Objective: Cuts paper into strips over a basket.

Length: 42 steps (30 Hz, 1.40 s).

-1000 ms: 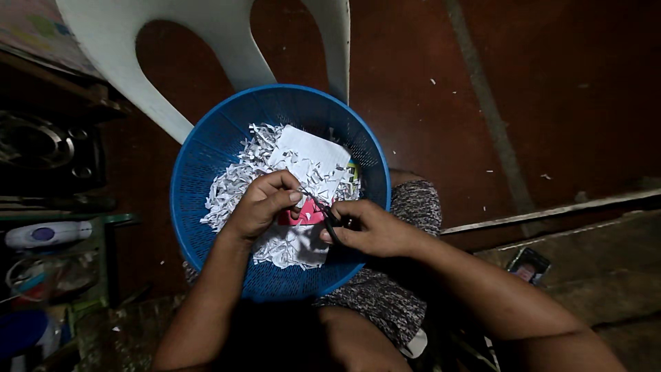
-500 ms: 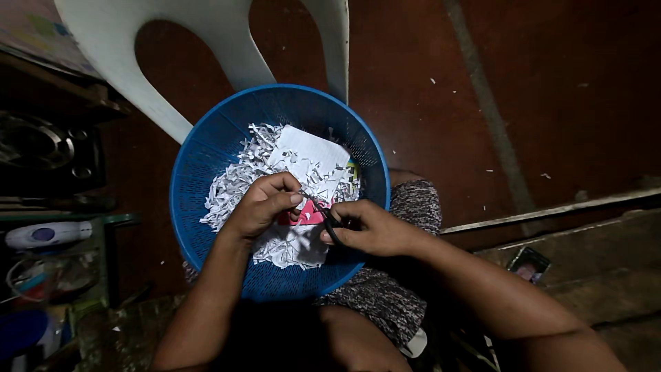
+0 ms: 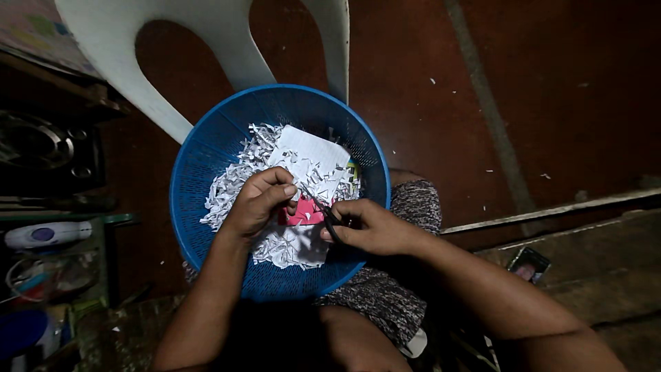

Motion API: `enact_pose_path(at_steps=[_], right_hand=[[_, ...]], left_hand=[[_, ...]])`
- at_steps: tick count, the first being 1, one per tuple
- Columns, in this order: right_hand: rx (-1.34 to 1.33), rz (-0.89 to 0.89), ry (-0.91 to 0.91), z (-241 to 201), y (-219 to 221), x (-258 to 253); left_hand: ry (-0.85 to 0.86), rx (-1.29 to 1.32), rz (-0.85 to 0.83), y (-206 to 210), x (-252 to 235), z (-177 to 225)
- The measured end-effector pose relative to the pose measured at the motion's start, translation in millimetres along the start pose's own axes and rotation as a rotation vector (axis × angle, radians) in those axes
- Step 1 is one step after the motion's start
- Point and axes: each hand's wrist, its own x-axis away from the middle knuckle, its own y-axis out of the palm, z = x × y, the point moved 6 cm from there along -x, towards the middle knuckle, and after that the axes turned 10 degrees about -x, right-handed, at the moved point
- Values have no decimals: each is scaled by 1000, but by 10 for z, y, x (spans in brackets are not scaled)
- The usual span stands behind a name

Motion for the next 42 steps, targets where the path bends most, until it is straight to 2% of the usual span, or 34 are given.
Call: enact_pose_path(at_steps=[11,15,22,27,35,42], right_hand=[[-36,68,-11,15,-20,-9],[-31,67,-26,3,-14,-2],[-2,13,-26,8,3,0],[-7,54,-36,18,-18,-3],[-14,71,-12,24,-17,-6],[8,51,5,31,-7,-10]], left_hand=[[9,-5,-18,37,4,16],[2,-54,32,42,2,34],[5,-67,-18,60,10,15],[13,-75,-5,38,6,18],[21,-21,126,-11,-2,56],[23,-53,107,18,-1,59]])
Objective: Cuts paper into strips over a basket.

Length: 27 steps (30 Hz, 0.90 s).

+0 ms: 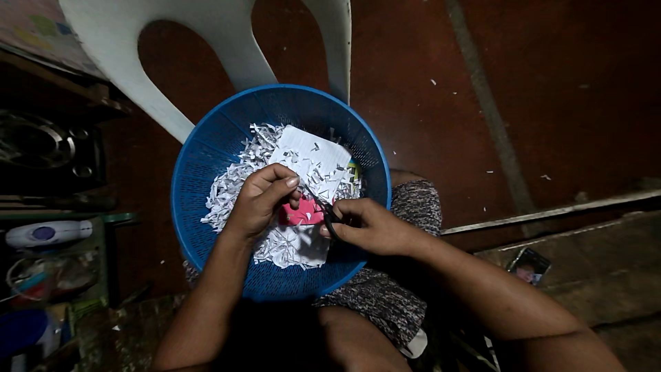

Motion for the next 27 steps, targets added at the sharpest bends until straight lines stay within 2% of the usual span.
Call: enact_pose_path(at_steps=[8,14,27], right_hand=[[-13,55,-37,1,-22,-3],[-30,43,-18,-15,-13,8],[10,48,-11,18,-20,-6]], left_hand=[[11,38,-46,6,0,-18],[-19,15,29,-10,4,1],[-6,48,23,5,-4,-3]])
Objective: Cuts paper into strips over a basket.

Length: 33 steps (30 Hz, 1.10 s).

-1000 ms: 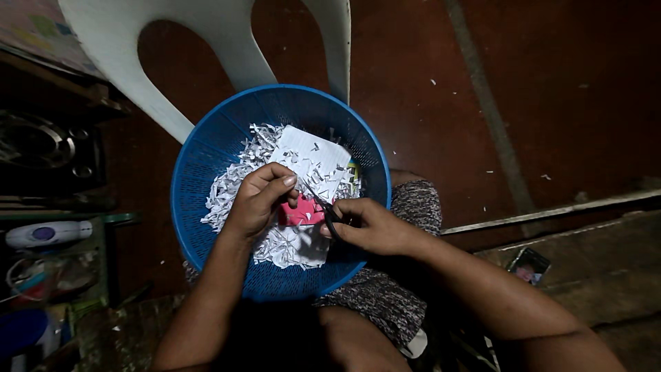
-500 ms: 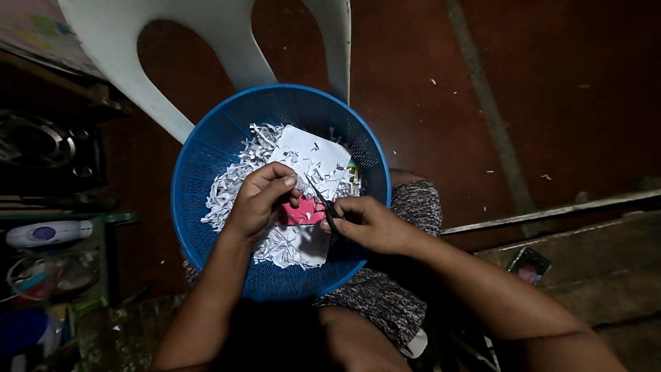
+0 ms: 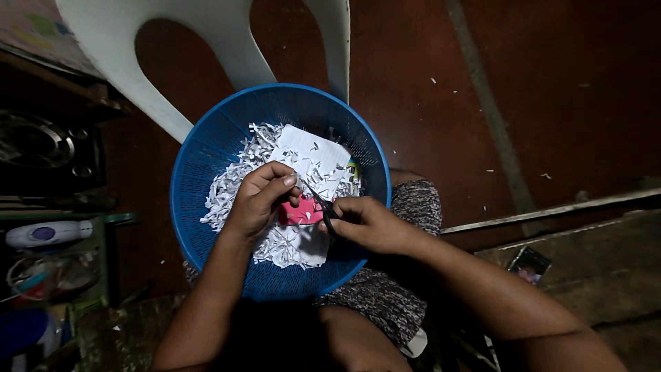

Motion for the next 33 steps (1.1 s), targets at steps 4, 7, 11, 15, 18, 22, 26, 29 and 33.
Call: enact_pose_path(at_steps=[4,7,11,15,18,22,26,29,33], right_hand=[[-14,16,-17,-1,-9,-4],[-22,19,-18,-8,-11,-3],[-33,-1,-5,-27,-2,7],[-25,-14,3,-36,0,12],[-13,-30,11,-39,11,12],[-21,-49,-6,-29,13,12],[-32,-58,-35,-27,8,4],[-48,-66,-42,-39,10,3],[-74,-76,-25,-57,13,13]], left_hand=[[8,15,-19,-3,5,-4],[5,-8,-13,3,4,8],[9,-29,-20,1,3,6],[3,-93,-57,16,11,0],[0,-116,-77,29,16,-11],[5,-104,-88,17,20,-9],[18,-86,-97,10,20,3],[31,-87,-118,21,17,9],[25,-84,-128,27,18,-4]])
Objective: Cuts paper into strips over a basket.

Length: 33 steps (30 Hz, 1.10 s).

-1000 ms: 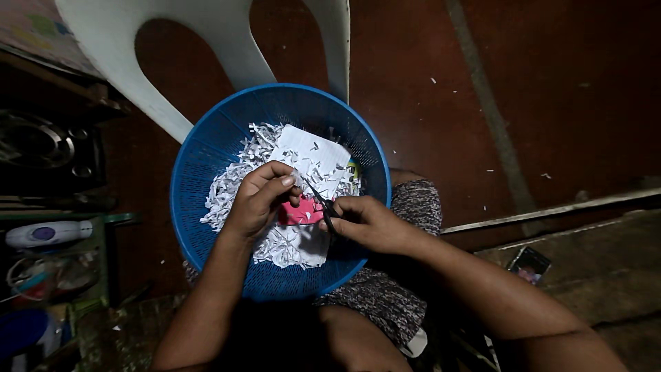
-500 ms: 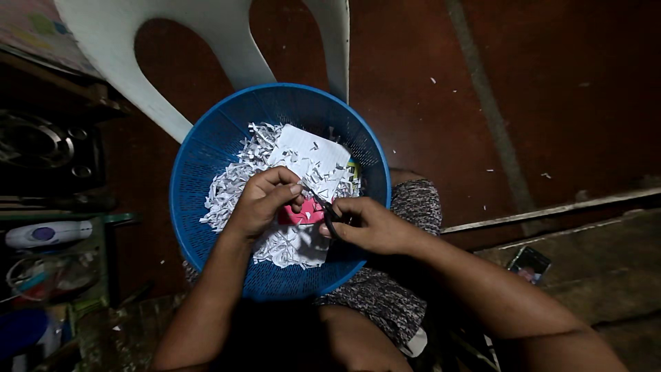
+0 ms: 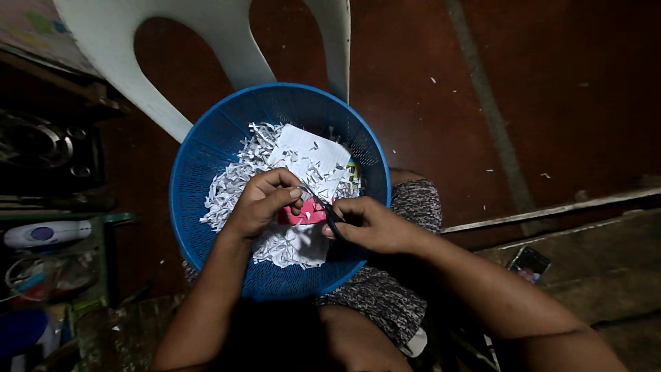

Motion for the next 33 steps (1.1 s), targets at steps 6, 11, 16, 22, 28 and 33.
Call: enact_pose_path(at_steps=[6,11,16,22,28,33], right_hand=[[28,24,18,27,-1,-1],[37,58,29,42,-5,-8],[48,74,30,43,-16,-11],[74,82,51,52,-16,-8],[56,79,34,46,-8,-12],[73,89,33,42,-15,-8]], left_hand=[[-28,108,157,-28,-9,-3],[-27,121,176,34,-29,-35],[-32,109,172,42,-33,-39],[-32,184,176,41,-32,-28],[-42,160,168,77,-30,-54],[-48,183,173,69,-32,-53]])
